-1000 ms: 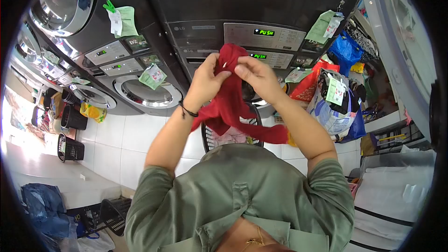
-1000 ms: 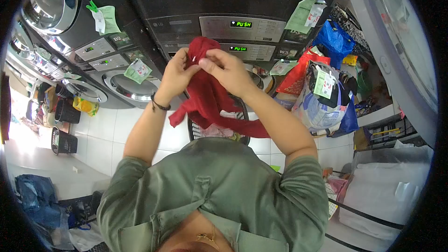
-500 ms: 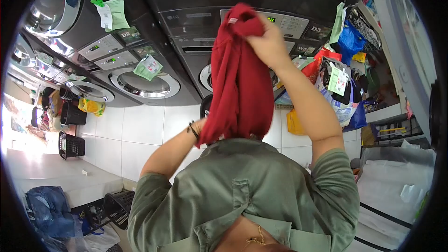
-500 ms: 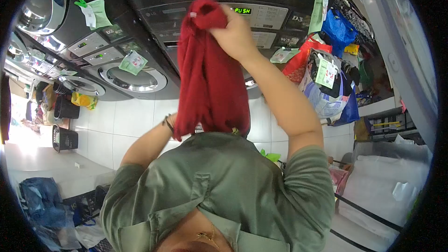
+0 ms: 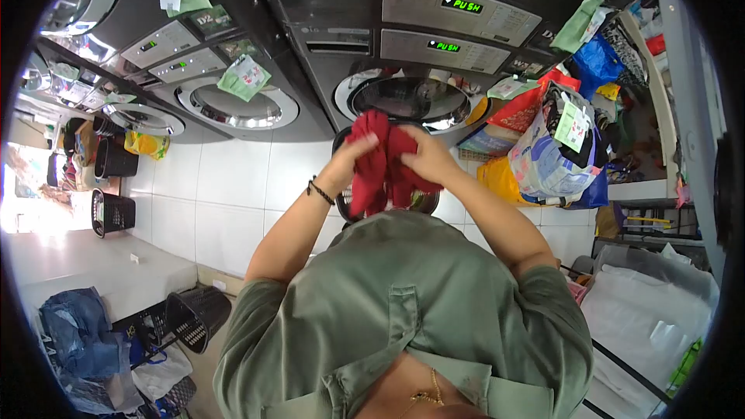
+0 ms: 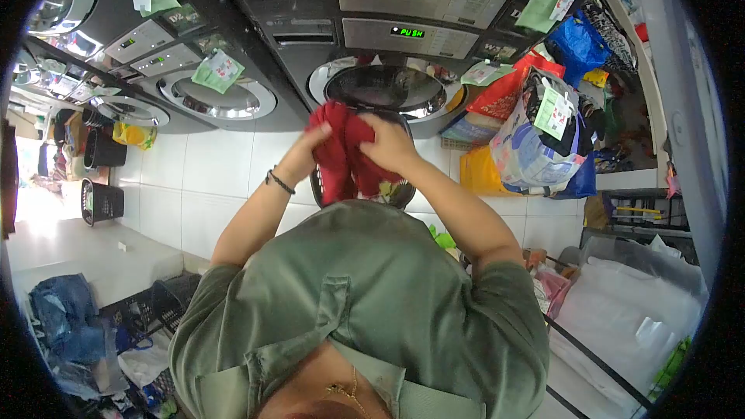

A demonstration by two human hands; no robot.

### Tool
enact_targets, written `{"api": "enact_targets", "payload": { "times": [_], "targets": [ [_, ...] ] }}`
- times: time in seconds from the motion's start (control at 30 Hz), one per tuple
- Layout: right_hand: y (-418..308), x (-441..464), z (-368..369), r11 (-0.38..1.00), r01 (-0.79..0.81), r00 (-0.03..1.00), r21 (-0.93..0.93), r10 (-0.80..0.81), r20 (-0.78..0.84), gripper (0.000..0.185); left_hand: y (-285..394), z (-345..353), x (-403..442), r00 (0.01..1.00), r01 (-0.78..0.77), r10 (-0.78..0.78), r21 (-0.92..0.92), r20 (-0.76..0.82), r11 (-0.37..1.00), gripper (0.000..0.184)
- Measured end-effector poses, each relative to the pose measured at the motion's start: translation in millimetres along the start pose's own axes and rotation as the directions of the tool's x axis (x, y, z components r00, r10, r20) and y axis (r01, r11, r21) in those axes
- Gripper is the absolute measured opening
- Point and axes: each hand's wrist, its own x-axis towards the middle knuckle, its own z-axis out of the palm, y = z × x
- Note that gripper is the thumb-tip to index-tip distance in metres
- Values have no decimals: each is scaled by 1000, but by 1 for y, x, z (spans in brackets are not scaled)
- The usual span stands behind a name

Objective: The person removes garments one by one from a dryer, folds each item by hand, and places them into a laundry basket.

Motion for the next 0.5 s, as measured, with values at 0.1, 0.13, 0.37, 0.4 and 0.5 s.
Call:
{"api": "enact_targets", "payload": {
  "times": [0.1,0.13,0.37,0.4,0.5],
  "targets": [
    [-35,2,-20,987,133,985,-86,-141,-103,57,15,9,-2,985,-157,160,47,-63,986,47],
    [-35,2,-19,978,177,974,-113,-191,-120,57,18,11,-4,965,-236,249,144,-79,961,47],
    [24,-19,27,876,266,960,-402,-204,190,64,-70,-82,-6,982,44,24,351,-188,935,51],
    [20,-22,22,875,284,927,-393,-147,344,64,-83,-83,-10,957,48,85,439,-278,897,55],
    [18,1,3,834,370,901,-410,-215,376,55,-151,-138,-16,864,170,267,747,-426,643,64]
  ]
}}
